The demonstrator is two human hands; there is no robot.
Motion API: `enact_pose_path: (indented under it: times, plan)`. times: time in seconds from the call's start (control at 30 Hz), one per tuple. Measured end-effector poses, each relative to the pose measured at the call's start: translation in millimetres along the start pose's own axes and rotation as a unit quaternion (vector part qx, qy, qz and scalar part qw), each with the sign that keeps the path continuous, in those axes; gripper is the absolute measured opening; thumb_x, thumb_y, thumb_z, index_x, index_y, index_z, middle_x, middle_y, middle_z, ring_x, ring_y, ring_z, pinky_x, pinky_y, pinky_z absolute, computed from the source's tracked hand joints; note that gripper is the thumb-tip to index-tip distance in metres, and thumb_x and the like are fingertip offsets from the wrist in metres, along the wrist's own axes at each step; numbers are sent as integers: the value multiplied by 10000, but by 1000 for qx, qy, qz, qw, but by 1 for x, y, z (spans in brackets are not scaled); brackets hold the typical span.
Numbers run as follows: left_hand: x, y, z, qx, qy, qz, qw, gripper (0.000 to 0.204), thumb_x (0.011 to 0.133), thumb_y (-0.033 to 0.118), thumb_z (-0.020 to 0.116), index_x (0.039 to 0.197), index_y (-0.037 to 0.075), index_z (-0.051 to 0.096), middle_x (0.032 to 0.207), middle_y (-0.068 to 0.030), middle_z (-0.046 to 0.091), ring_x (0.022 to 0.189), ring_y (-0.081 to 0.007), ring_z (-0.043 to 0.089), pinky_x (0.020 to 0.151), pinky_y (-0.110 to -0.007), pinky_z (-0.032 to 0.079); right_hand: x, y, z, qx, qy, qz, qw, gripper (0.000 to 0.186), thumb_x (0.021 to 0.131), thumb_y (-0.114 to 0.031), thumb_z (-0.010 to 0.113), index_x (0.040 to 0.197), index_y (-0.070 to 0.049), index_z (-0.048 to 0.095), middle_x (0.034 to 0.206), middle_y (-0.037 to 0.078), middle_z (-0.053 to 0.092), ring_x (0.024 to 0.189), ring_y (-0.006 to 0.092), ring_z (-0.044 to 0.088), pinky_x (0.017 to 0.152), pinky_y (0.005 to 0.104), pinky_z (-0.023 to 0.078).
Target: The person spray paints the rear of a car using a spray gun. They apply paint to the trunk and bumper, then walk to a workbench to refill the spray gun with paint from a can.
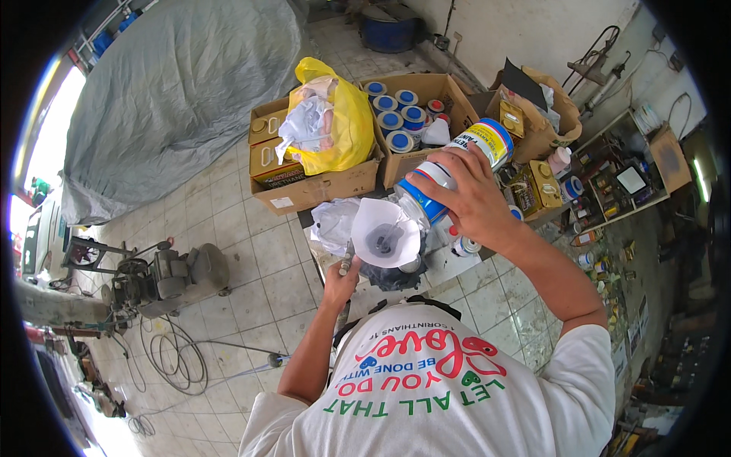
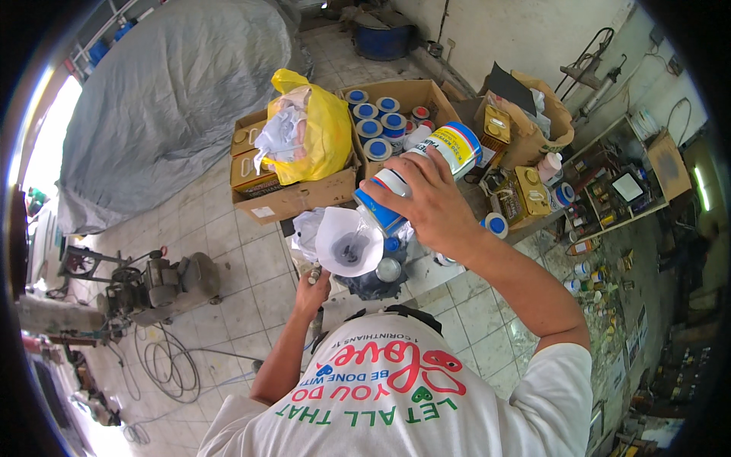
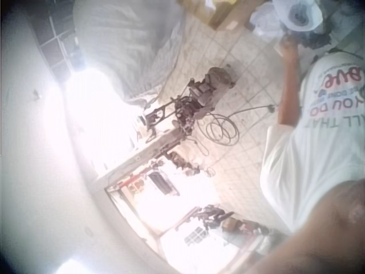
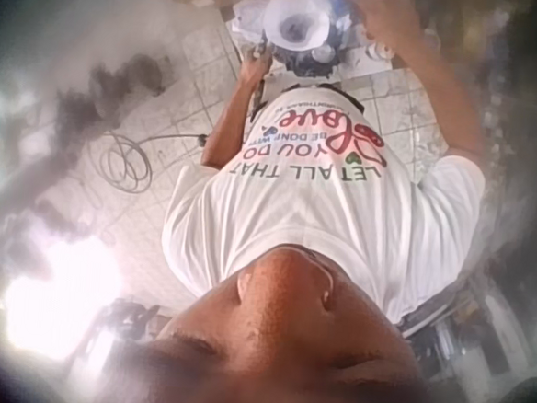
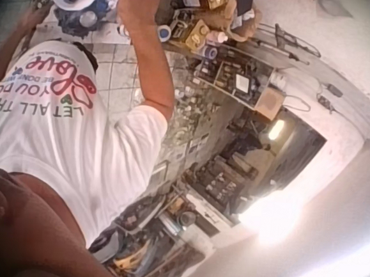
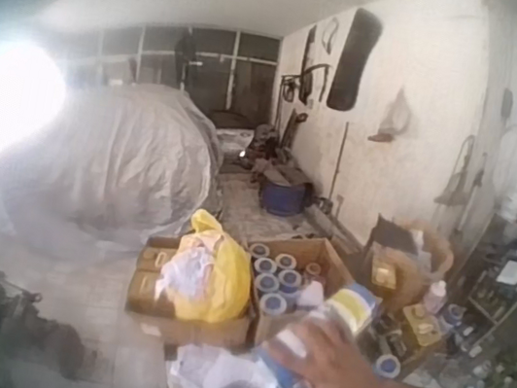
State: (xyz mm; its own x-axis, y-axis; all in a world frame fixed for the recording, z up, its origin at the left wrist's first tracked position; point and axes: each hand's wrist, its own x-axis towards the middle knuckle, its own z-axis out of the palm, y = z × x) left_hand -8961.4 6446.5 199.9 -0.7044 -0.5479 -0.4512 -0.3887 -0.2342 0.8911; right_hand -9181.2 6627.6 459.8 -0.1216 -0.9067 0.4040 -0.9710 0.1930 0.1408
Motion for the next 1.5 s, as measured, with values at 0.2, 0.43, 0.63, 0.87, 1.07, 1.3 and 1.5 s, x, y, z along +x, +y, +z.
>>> enact_pose_path:
  times: [0.2,0.43,0.63,0.87,1.07,1.3,1.5]
  plan:
    - [1,-1,2,-10,-12,0,1000,518,966,552,666,792,68,602,625,37,513,548,-67,433,493,-274,330,-1,1,-1,4,-1,5,1000,676,777,2,661,1394,-265,589,1325,86,506,1290,309,473,1147,599,327]
    - [2,-3,4,-20,-6,-5,1000,477,981,502,670,802,64,612,620,40,509,540,-63,431,485,-271,325,-2,1,-3,4,-5,7,1000,674,782,2,659,1397,-264,587,1337,90,503,1295,311,471,1152,600,324]
    - [4,-3,4,-29,-7,-10,999,316,1006,320,675,851,61,580,610,32,508,491,-68,422,450,-259,297,-5,-1,0,7,-6,9,1000,663,790,-3,643,1396,-267,589,1329,94,505,1297,309,474,1151,605,325]
    - [6,-7,4,-12,6,-19,1000,289,1005,305,674,873,60,595,613,31,518,494,-65,427,451,-260,300,-8,-2,1,2,-14,11,1000,658,797,-22,632,1404,-270,586,1326,95,502,1299,305,474,1149,604,323]
    - [7,-6,5,-8,-4,-13,1000,299,1002,310,678,862,63,586,613,28,519,494,-64,426,451,-259,298,-16,-1,10,8,-2,17,1000,827,663,7,751,1422,-265,567,1353,94,494,1311,324,465,1151,596,317]
    - [8,-4,10,-21,-9,-20,1000,325,999,333,685,859,62,575,609,26,510,492,-69,424,452,-261,298,-28,-10,18,134,-9,119,984,908,620,-15,810,1459,-196,514,1353,117,490,1267,360,476,1118,560,348]
    - [6,2,17,-19,-12,-22,1000,379,997,380,674,814,59,594,603,32,514,504,-68,430,463,-270,309,-59,-20,50,303,111,238,916,931,609,-30,837,1467,-123,487,1346,148,501,1258,395,482,1088,489,403]
